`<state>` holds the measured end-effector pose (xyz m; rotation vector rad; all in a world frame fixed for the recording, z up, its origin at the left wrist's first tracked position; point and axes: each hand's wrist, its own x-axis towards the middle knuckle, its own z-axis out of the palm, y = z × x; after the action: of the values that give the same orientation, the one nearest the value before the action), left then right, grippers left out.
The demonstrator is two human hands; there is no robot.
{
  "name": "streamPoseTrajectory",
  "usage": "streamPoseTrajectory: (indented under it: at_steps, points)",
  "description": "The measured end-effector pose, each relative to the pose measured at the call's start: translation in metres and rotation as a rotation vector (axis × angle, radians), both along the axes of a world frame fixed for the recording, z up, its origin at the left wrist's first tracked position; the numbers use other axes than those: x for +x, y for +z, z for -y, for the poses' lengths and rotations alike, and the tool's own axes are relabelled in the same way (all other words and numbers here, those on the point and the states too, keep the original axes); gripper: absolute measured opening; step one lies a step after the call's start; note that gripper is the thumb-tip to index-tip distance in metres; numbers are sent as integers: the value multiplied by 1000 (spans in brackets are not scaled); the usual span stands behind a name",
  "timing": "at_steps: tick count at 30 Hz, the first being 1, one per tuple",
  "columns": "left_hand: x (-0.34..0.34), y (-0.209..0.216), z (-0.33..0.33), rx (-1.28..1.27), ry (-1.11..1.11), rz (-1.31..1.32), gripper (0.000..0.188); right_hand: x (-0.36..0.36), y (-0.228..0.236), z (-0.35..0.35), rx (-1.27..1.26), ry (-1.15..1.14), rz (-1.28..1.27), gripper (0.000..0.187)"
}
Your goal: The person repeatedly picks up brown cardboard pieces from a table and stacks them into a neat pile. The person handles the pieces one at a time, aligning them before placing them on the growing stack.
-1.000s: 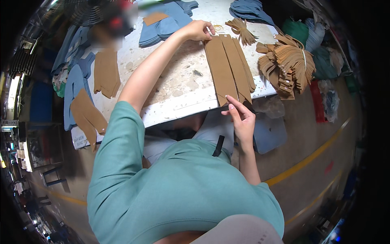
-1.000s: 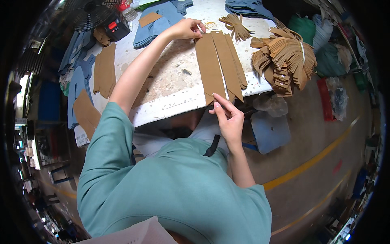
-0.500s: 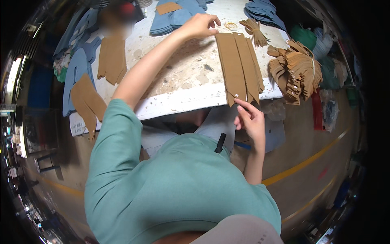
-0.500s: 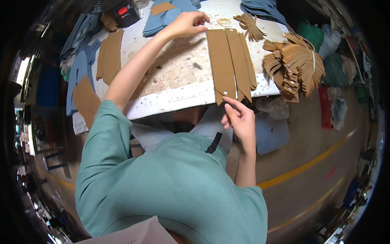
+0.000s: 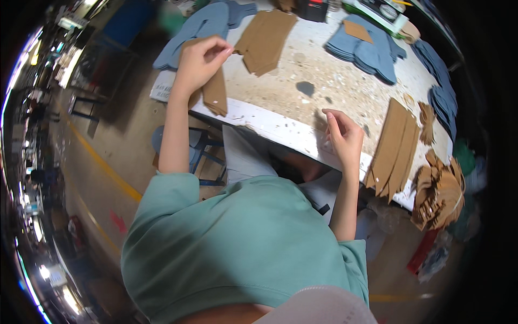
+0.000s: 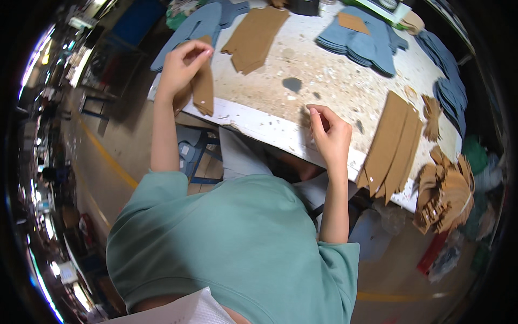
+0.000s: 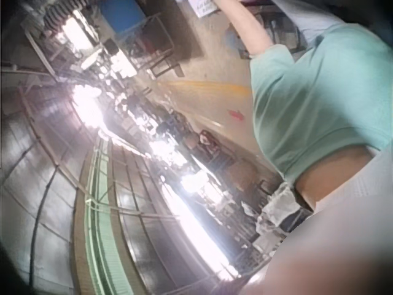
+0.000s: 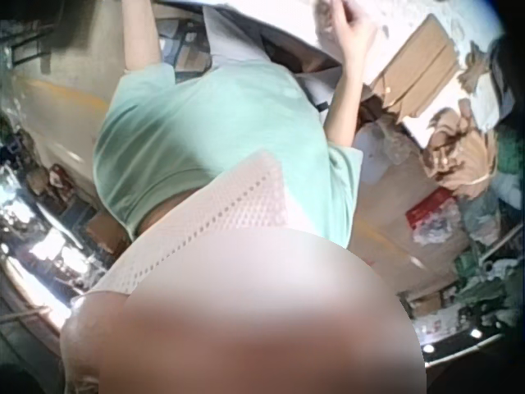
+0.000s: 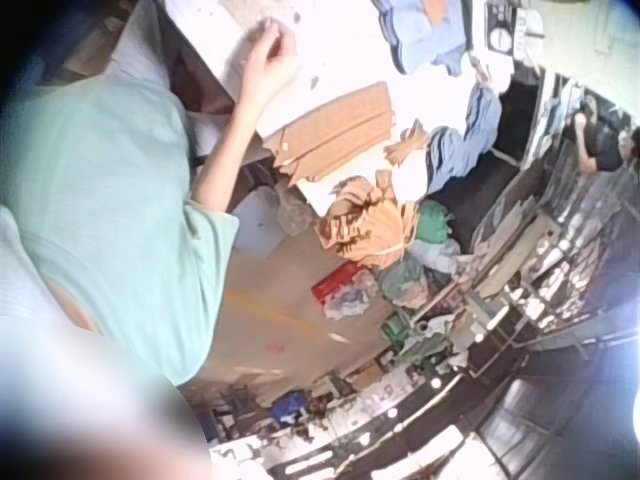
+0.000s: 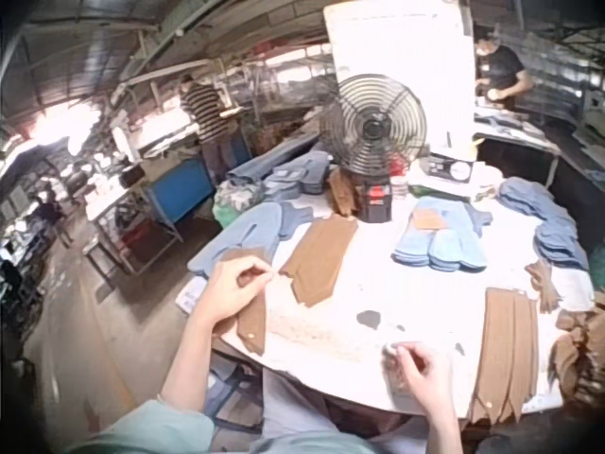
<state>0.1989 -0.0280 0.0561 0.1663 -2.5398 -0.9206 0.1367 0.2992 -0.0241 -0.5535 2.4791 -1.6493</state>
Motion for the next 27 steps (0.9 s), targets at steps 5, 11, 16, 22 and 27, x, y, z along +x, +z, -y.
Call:
streamPoseTrajectory:
  at_steps: [5, 11, 16, 22, 27]
  points:
    - [55, -38, 7, 65, 157, 96, 13, 2, -15, 24, 195, -50, -287, 15]
    - [57, -67, -33, -248, 350, 290, 30, 6, -15, 20, 153, -45, -276, 13]
    - [54, -59, -27, 13, 391, 449, 20, 7, -13, 22, 169, -59, -253, 14]
    - [51, -49, -42, -108, 203, 134, 12, 6, -6, 50, -108, 142, 258, 21]
    - [58, -48, -62, 353, -276, 179, 18, 12, -10, 103, -184, 376, 302, 38]
